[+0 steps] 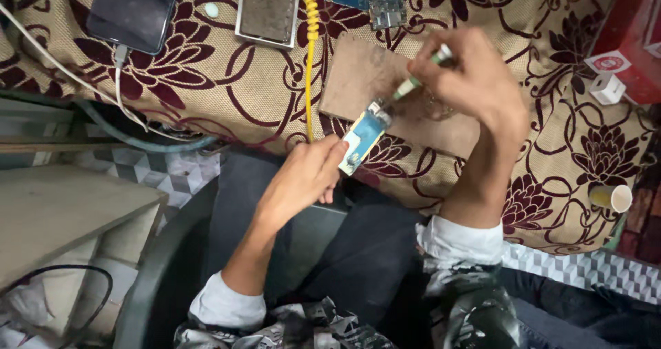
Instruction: The person uses a soldering iron and a small brush to work on a small electronic component, likely a phone screen or circuit board. They apply flux or solder paste and carefully manipulate the component on a patterned tablecloth.
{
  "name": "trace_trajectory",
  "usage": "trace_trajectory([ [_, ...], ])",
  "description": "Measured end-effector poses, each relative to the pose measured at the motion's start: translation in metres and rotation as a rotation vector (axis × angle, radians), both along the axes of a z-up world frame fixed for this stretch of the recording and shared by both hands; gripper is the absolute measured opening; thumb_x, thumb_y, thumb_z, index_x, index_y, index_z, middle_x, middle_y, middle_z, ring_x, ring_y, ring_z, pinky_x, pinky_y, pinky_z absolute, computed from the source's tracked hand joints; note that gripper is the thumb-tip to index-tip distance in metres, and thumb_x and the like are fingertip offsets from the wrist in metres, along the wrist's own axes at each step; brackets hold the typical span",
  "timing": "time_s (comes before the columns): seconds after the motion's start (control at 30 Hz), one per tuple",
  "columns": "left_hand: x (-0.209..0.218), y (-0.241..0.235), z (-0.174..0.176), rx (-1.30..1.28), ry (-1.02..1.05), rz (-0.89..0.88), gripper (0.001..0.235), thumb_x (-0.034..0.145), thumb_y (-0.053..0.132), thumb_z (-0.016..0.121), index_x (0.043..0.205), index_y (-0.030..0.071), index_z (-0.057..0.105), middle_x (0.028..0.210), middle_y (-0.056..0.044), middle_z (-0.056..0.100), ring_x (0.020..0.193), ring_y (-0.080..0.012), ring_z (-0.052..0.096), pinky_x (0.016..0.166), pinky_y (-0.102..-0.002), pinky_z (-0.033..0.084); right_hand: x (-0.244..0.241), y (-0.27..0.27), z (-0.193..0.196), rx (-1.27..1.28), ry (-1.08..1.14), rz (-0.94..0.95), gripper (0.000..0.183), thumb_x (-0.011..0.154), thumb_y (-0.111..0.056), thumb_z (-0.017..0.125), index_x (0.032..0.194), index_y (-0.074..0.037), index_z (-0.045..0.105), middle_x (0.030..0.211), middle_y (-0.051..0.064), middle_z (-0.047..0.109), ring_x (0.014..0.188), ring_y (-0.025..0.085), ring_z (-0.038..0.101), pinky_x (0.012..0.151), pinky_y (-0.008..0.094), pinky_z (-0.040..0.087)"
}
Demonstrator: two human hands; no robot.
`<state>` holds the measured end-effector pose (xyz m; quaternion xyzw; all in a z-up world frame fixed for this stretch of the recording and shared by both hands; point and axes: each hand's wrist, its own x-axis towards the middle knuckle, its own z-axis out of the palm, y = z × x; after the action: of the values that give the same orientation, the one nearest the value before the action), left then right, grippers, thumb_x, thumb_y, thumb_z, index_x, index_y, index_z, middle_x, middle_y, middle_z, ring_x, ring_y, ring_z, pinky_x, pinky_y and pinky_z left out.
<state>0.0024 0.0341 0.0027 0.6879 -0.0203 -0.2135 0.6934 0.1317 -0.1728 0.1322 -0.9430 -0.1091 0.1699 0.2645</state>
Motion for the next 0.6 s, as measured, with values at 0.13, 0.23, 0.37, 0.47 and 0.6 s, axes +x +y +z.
trace_trajectory([
  [0.13,-0.001,0.011,-0.009,-0.02,-0.023,-0.037,0.035,0.107,0.027,0.044,0.086,0.001,0.057,0.056,-0.006,0.059,0.043,-0.0151,0.064,0.041,-0.031,0.052,-0.035,-0.024,-0.023,0.336,0.074,-0.205,0.012,0.098,-0.011,0.062,0.1,0.0,0.067,0.071,0.004,0.064,0.055,0.01,0.058,0.046,0.026,0.046],
  [0.23,0.0,0.011,-0.014,-0.026,-0.031,-0.055,0.035,0.107,0.027,0.044,0.086,0.001,0.056,0.056,-0.005,0.058,0.043,-0.0147,0.064,0.041,-0.031,0.052,-0.057,-0.041,-0.044,0.403,0.052,-0.363,0.012,0.099,-0.011,0.06,0.098,-0.002,0.067,0.067,0.004,0.062,0.047,0.011,0.052,0.038,0.026,0.04],
  [0.37,0.0,0.011,-0.013,-0.015,-0.048,-0.042,0.033,0.107,0.026,0.045,0.087,0.002,0.056,0.055,-0.005,0.058,0.042,-0.0156,0.063,0.041,-0.032,0.05,-0.066,-0.049,-0.074,0.546,0.072,-0.551,0.017,0.102,-0.012,0.061,0.092,0.0,0.067,0.062,0.006,0.061,0.04,0.012,0.046,0.033,0.027,0.032],
  [0.47,-0.001,0.012,-0.012,0.056,-0.119,-0.047,0.031,0.106,0.026,0.047,0.09,0.002,0.056,0.051,-0.006,0.055,0.04,-0.0172,0.062,0.041,-0.033,0.049,-0.08,-0.05,-0.092,0.459,0.177,-0.54,0.011,0.095,-0.007,0.064,0.094,0.001,0.073,0.063,0.006,0.063,0.041,0.011,0.049,0.032,0.027,0.032],
  [0.6,0.002,0.011,-0.009,0.049,-0.08,-0.058,0.031,0.106,0.025,0.046,0.089,0.002,0.057,0.052,-0.006,0.057,0.041,-0.0171,0.064,0.041,-0.033,0.051,-0.12,-0.044,-0.098,0.746,-0.074,-0.58,0.01,0.097,-0.005,0.073,0.099,0.004,0.07,0.074,0.004,0.063,0.057,0.009,0.056,0.049,0.023,0.04],
])
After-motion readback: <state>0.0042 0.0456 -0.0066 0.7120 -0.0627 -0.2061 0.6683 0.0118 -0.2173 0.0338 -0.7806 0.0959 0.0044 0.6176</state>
